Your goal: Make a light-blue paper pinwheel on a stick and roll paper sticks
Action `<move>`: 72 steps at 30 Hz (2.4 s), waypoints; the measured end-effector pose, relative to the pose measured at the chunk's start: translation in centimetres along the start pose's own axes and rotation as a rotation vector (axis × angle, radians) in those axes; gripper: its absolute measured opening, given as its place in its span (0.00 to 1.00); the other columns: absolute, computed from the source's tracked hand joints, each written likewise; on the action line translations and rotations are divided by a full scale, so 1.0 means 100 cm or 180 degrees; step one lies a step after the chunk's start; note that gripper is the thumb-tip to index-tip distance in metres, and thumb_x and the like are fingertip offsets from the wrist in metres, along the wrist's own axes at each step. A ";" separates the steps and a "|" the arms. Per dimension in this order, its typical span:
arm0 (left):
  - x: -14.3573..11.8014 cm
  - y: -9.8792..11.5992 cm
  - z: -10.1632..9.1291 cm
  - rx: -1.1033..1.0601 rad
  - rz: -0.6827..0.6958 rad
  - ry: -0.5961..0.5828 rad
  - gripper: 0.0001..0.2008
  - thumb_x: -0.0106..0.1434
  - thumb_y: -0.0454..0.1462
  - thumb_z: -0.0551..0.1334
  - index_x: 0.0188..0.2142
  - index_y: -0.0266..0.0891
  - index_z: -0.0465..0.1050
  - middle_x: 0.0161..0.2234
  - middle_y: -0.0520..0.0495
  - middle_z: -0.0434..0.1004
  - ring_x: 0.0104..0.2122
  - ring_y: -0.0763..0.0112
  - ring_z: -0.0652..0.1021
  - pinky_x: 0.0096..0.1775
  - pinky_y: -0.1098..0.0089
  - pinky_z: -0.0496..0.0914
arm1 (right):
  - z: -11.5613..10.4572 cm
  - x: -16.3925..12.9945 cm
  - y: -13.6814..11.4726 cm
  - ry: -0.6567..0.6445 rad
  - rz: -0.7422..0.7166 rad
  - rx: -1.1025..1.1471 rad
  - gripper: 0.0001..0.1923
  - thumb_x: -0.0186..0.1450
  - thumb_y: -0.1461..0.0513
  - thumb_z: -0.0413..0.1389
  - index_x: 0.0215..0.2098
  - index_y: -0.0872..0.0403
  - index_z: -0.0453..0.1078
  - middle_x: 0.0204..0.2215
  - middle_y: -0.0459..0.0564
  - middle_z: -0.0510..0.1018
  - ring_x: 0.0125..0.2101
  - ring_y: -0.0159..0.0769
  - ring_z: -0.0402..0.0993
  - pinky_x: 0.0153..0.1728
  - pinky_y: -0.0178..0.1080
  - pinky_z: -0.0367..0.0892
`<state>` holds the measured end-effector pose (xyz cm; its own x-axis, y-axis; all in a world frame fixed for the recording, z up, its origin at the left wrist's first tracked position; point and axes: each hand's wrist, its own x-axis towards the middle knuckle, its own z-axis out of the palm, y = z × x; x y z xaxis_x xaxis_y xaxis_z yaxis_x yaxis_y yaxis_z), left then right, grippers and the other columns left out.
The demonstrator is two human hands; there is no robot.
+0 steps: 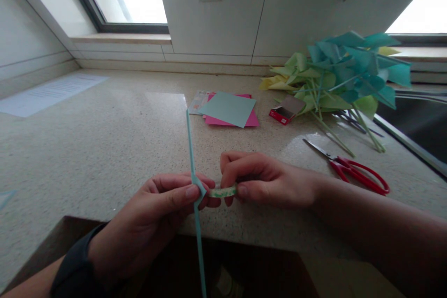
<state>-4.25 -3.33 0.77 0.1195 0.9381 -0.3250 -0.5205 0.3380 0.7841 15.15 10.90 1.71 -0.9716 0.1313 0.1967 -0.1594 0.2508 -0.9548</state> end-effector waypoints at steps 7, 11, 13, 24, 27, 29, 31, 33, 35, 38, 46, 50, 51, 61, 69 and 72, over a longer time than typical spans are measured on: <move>0.001 -0.002 0.000 -0.0022 0.0085 -0.0026 0.04 0.59 0.37 0.72 0.33 0.38 0.85 0.35 0.48 0.86 0.37 0.72 0.82 0.41 0.81 0.72 | 0.002 -0.002 0.000 -0.0246 0.0611 0.0518 0.11 0.70 0.59 0.53 0.45 0.59 0.71 0.27 0.43 0.71 0.27 0.28 0.66 0.29 0.32 0.63; 0.000 -0.001 0.000 -0.0044 -0.0026 -0.0042 0.06 0.59 0.38 0.72 0.34 0.39 0.86 0.34 0.47 0.86 0.35 0.71 0.82 0.40 0.78 0.74 | 0.004 -0.004 0.002 -0.0324 0.0722 0.0948 0.13 0.71 0.56 0.53 0.39 0.58 0.71 0.27 0.47 0.76 0.29 0.31 0.74 0.33 0.35 0.68; -0.002 0.001 0.000 0.0042 -0.0131 0.0097 0.07 0.59 0.39 0.72 0.37 0.42 0.86 0.36 0.46 0.87 0.37 0.69 0.83 0.40 0.76 0.74 | 0.004 -0.005 0.003 -0.0261 0.0832 0.1076 0.13 0.70 0.54 0.55 0.37 0.57 0.70 0.25 0.46 0.76 0.26 0.31 0.74 0.30 0.34 0.68; -0.001 0.001 0.008 0.0631 0.0198 -0.0027 0.04 0.59 0.38 0.72 0.31 0.43 0.87 0.48 0.44 0.85 0.53 0.54 0.77 0.51 0.67 0.70 | 0.006 -0.004 0.001 -0.0134 0.0898 0.0915 0.13 0.70 0.56 0.56 0.32 0.57 0.69 0.19 0.42 0.72 0.18 0.26 0.66 0.19 0.28 0.63; -0.001 0.000 0.010 0.0664 0.0206 0.0086 0.05 0.58 0.39 0.72 0.35 0.43 0.87 0.46 0.44 0.85 0.47 0.59 0.80 0.50 0.69 0.69 | 0.005 -0.005 0.002 -0.0128 0.0988 0.1024 0.13 0.70 0.55 0.56 0.34 0.58 0.70 0.18 0.40 0.70 0.17 0.25 0.65 0.19 0.28 0.61; -0.001 -0.001 0.009 0.0641 0.0210 0.0139 0.06 0.57 0.39 0.73 0.35 0.43 0.87 0.45 0.45 0.86 0.45 0.61 0.80 0.48 0.70 0.70 | 0.004 -0.005 0.003 -0.0152 0.1047 0.1026 0.13 0.69 0.56 0.54 0.36 0.59 0.71 0.18 0.40 0.70 0.18 0.25 0.66 0.20 0.28 0.61; -0.001 -0.001 0.008 0.0597 0.0187 0.0156 0.05 0.57 0.39 0.73 0.34 0.43 0.87 0.43 0.46 0.86 0.43 0.63 0.80 0.46 0.72 0.69 | 0.003 -0.006 0.004 -0.0176 0.1024 0.1033 0.11 0.68 0.58 0.53 0.36 0.59 0.71 0.18 0.40 0.70 0.18 0.26 0.66 0.21 0.29 0.61; -0.001 -0.002 0.006 0.0581 0.0152 0.0104 0.05 0.58 0.38 0.72 0.35 0.43 0.87 0.43 0.46 0.86 0.43 0.65 0.80 0.45 0.73 0.69 | 0.002 -0.005 0.005 -0.0193 0.0972 0.1056 0.09 0.67 0.61 0.52 0.35 0.59 0.70 0.18 0.40 0.70 0.18 0.26 0.66 0.21 0.29 0.61; -0.002 -0.002 0.005 0.0592 0.0129 0.0030 0.05 0.59 0.38 0.72 0.37 0.43 0.87 0.44 0.47 0.86 0.44 0.66 0.80 0.45 0.74 0.69 | 0.002 -0.005 0.006 -0.0207 0.0965 0.1035 0.07 0.65 0.63 0.52 0.34 0.58 0.70 0.18 0.41 0.70 0.18 0.26 0.66 0.20 0.29 0.61; -0.002 -0.002 0.005 0.0602 0.0135 -0.0025 0.05 0.60 0.38 0.71 0.37 0.43 0.86 0.44 0.47 0.85 0.45 0.66 0.80 0.46 0.75 0.69 | 0.002 -0.004 0.005 -0.0215 0.0987 0.1008 0.06 0.62 0.65 0.51 0.33 0.58 0.70 0.18 0.41 0.71 0.19 0.26 0.67 0.21 0.29 0.62; -0.001 -0.004 0.004 0.0551 0.0197 0.0014 0.04 0.59 0.37 0.72 0.34 0.42 0.87 0.44 0.47 0.84 0.44 0.67 0.80 0.46 0.77 0.70 | 0.002 -0.003 0.003 -0.0225 0.0923 0.0972 0.05 0.63 0.64 0.51 0.33 0.57 0.69 0.18 0.40 0.69 0.18 0.26 0.65 0.20 0.28 0.61; -0.001 -0.005 0.001 0.0512 0.0153 -0.0044 0.03 0.60 0.37 0.72 0.34 0.43 0.87 0.45 0.48 0.84 0.44 0.68 0.81 0.46 0.78 0.71 | 0.002 -0.003 0.005 -0.0242 0.0908 0.0971 0.06 0.61 0.66 0.50 0.32 0.57 0.69 0.17 0.40 0.70 0.18 0.26 0.66 0.19 0.27 0.61; -0.001 -0.005 0.001 0.0490 0.0146 -0.0047 0.03 0.60 0.37 0.72 0.34 0.43 0.87 0.45 0.48 0.84 0.43 0.68 0.81 0.46 0.78 0.71 | 0.002 -0.003 0.006 -0.0242 0.0909 0.0981 0.06 0.60 0.67 0.50 0.32 0.57 0.69 0.18 0.40 0.70 0.18 0.26 0.66 0.20 0.27 0.62; 0.001 -0.004 0.003 0.0497 0.0180 0.0006 0.05 0.61 0.37 0.71 0.36 0.42 0.87 0.45 0.48 0.85 0.44 0.69 0.81 0.46 0.81 0.71 | 0.001 -0.003 0.003 -0.0241 0.0905 0.1023 0.07 0.63 0.67 0.49 0.34 0.57 0.69 0.19 0.41 0.70 0.19 0.27 0.66 0.22 0.29 0.62; -0.001 -0.004 0.003 0.0447 0.0236 -0.0077 0.04 0.62 0.37 0.70 0.35 0.43 0.87 0.44 0.49 0.85 0.46 0.69 0.81 0.47 0.81 0.71 | 0.002 -0.005 0.007 -0.0222 0.0882 0.1324 0.07 0.65 0.67 0.49 0.37 0.58 0.70 0.21 0.43 0.72 0.22 0.28 0.68 0.25 0.30 0.63; -0.001 -0.003 0.003 0.0496 0.0224 -0.0059 0.05 0.62 0.37 0.69 0.36 0.42 0.87 0.45 0.48 0.85 0.46 0.67 0.81 0.48 0.80 0.71 | 0.001 -0.005 0.007 -0.0260 0.0850 0.1308 0.08 0.67 0.64 0.50 0.38 0.59 0.70 0.21 0.43 0.72 0.22 0.28 0.68 0.24 0.31 0.63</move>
<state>-3.88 -3.50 0.68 0.1037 0.9606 -0.2579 -0.3908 0.2778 0.8776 15.47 10.90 0.94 -0.9958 0.0597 -0.0692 0.0573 -0.1823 -0.9816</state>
